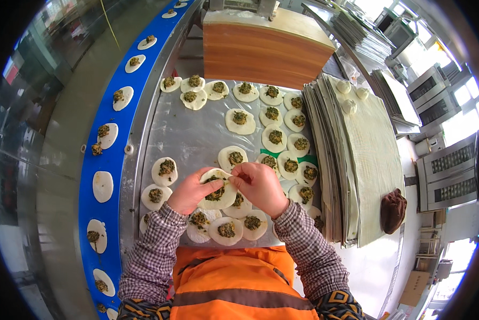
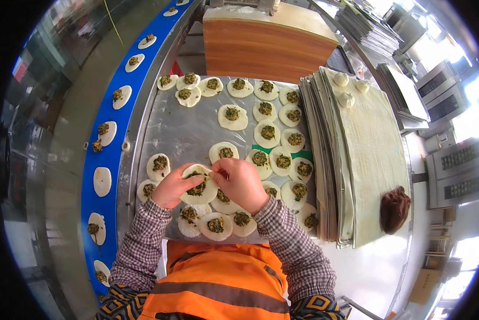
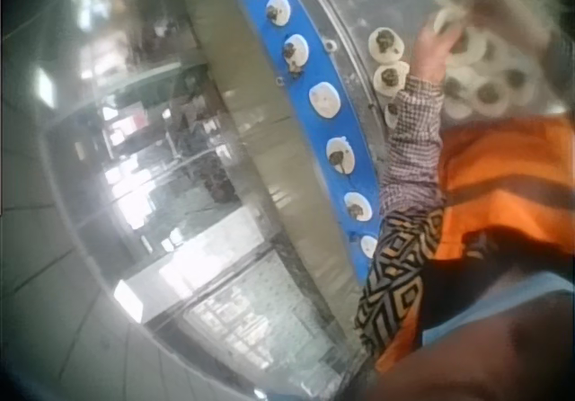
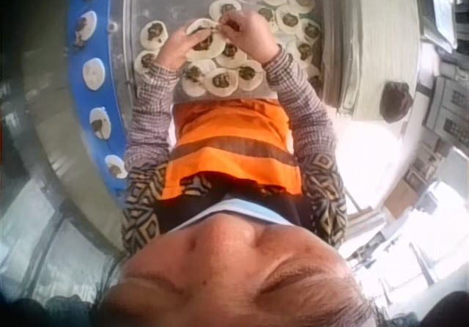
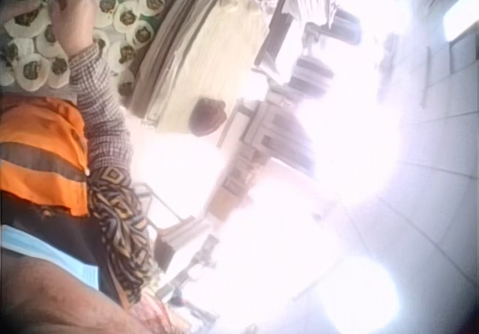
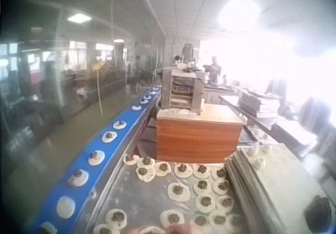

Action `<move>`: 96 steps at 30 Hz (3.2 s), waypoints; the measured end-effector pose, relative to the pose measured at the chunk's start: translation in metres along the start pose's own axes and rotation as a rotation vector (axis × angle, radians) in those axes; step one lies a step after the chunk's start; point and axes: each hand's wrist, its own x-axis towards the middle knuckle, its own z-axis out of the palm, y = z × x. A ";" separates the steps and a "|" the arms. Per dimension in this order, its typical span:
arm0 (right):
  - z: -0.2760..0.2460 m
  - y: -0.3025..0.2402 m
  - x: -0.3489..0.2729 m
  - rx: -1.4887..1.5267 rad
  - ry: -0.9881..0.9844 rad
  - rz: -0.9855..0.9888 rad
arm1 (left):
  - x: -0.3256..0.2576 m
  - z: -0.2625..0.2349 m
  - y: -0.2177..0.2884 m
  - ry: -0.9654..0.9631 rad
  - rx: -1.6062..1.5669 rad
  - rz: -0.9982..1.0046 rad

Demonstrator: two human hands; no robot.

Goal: The person repeatedly picks up filled dough rounds from a conveyor, pleats and seals them into dumplings by hand, and places the finished dumplings onto a nearby tray. The process continues throughout the clip with consistent hand motions and placement.

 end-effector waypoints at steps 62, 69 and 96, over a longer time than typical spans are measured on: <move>0.012 0.012 -0.049 0.541 0.108 0.266 | 0.008 0.021 -0.005 -0.151 0.575 -0.106; 0.014 0.011 -0.051 0.063 0.128 0.068 | 0.019 0.019 0.014 -0.339 0.806 -0.202; 0.020 0.013 -0.051 0.603 0.214 0.321 | 0.015 0.022 -0.017 -0.110 0.036 -0.126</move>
